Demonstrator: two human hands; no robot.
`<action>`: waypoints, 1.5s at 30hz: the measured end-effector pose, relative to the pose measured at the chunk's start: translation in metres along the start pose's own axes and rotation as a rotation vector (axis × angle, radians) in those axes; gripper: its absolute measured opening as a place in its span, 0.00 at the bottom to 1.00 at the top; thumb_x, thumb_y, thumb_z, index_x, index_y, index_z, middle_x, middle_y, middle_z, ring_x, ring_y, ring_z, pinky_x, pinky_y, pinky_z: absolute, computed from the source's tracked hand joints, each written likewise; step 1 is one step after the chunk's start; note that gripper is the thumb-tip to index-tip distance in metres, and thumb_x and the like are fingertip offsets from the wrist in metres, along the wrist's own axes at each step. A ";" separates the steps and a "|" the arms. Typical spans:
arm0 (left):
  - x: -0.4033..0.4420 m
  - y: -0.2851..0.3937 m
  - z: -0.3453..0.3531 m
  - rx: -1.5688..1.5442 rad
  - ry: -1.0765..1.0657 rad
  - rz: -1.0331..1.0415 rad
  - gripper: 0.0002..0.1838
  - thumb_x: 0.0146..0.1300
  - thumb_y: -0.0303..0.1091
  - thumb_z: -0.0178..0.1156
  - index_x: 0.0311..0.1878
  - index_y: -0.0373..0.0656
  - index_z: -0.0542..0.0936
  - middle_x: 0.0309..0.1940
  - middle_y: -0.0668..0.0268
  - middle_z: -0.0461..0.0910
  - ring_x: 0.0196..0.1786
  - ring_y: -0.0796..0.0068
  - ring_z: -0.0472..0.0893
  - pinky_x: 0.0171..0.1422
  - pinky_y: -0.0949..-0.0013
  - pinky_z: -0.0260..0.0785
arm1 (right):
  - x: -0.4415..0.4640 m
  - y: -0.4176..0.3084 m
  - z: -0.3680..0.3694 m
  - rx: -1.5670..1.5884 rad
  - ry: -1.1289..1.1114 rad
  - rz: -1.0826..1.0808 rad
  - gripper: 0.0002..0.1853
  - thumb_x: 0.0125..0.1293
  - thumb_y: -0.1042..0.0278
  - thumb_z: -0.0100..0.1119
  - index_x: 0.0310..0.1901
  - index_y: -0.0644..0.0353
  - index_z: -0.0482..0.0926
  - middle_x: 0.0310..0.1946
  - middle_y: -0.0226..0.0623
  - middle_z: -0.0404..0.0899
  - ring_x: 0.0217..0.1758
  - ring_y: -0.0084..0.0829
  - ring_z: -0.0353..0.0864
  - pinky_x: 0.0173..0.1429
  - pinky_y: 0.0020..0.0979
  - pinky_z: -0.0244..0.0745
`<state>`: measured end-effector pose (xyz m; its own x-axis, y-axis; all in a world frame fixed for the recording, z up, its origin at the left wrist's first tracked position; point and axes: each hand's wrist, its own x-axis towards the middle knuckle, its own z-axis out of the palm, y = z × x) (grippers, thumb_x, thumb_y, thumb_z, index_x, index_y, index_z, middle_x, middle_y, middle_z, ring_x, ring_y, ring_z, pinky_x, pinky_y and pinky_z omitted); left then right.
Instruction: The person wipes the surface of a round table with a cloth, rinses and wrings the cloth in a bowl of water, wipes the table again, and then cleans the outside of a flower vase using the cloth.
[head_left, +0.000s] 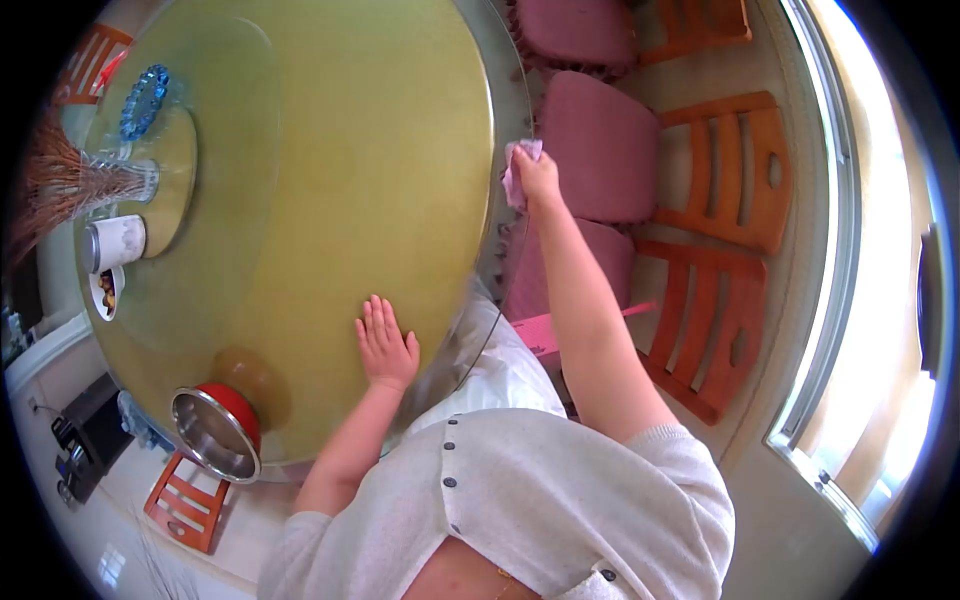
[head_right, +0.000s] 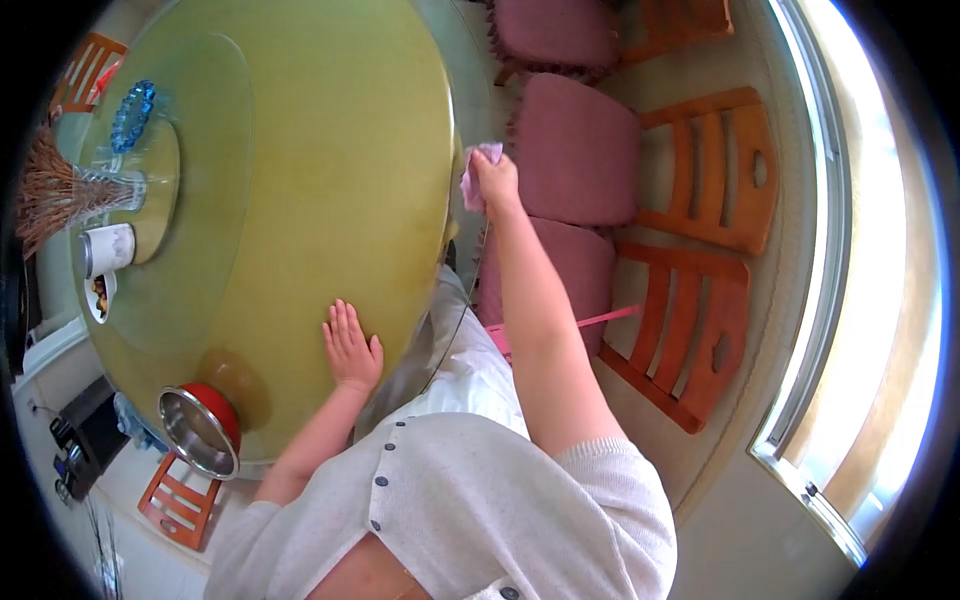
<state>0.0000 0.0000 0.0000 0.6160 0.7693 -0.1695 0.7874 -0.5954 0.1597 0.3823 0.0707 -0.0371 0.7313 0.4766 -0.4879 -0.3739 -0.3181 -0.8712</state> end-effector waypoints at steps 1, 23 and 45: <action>-0.009 0.001 -0.004 -0.013 -0.019 0.002 0.43 0.62 0.45 0.52 0.75 0.31 0.51 0.77 0.50 0.47 0.80 0.52 0.46 0.82 0.49 0.33 | 0.003 -0.006 -0.001 -0.010 -0.005 0.027 0.13 0.67 0.61 0.61 0.44 0.63 0.82 0.33 0.31 0.82 0.32 0.23 0.79 0.36 0.29 0.74; 0.006 0.001 0.003 -0.006 0.086 0.015 0.42 0.63 0.45 0.51 0.75 0.33 0.51 0.78 0.52 0.47 0.80 0.56 0.46 0.82 0.52 0.34 | -0.182 0.121 -0.014 0.187 0.081 0.167 0.08 0.69 0.64 0.58 0.41 0.60 0.78 0.29 0.28 0.79 0.29 0.22 0.77 0.30 0.29 0.72; 0.178 0.103 -0.013 -0.093 -0.041 0.277 0.42 0.68 0.49 0.53 0.77 0.40 0.48 0.80 0.61 0.42 0.81 0.65 0.42 0.81 0.45 0.28 | -0.055 0.030 -0.011 -0.013 -0.008 0.105 0.13 0.64 0.65 0.65 0.44 0.66 0.80 0.35 0.33 0.83 0.34 0.22 0.79 0.39 0.28 0.76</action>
<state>0.1908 0.0788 -0.0010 0.8091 0.5692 -0.1463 0.5850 -0.7560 0.2937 0.3373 0.0262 -0.0362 0.6844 0.4463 -0.5766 -0.4408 -0.3767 -0.8148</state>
